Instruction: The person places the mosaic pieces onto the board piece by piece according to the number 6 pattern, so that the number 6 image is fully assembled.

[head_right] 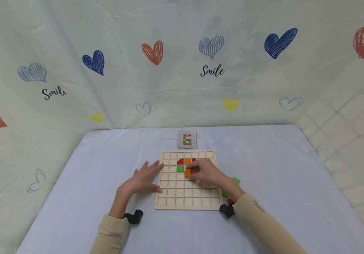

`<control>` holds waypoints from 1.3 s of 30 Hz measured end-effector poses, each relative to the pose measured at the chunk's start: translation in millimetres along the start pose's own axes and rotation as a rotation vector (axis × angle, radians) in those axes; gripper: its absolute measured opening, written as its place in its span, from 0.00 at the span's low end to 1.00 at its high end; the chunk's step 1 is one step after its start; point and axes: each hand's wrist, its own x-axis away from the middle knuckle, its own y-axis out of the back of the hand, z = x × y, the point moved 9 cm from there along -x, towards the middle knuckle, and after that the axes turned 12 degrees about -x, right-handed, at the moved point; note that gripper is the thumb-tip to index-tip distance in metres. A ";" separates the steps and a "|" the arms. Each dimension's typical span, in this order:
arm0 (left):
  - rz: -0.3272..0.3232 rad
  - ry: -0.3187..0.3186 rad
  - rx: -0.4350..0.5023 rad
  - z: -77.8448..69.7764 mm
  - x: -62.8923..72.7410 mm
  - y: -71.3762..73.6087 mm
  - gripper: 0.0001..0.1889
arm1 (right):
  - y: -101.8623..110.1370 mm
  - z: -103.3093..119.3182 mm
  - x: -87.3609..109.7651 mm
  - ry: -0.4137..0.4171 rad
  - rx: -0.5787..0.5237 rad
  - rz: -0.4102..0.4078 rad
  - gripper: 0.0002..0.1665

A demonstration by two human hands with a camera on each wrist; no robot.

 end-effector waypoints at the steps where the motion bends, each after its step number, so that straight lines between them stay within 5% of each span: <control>1: 0.000 -0.001 0.000 0.3 0.1 -0.4 0.52 | -1.7 0.4 -1.6 0.000 0.002 0.003 0.19; 14: 0.000 -0.006 -0.003 -0.4 0.2 0.2 0.52 | -17.6 8.5 -13.5 0.024 0.047 0.039 0.16; 24: 0.007 -0.009 0.000 -1.1 0.6 1.0 0.52 | -30.9 24.0 -17.2 0.139 0.176 0.074 0.13; 39: 0.005 -0.008 -0.008 -2.0 0.4 1.9 0.52 | -29.0 31.3 -12.6 0.154 0.201 0.076 0.14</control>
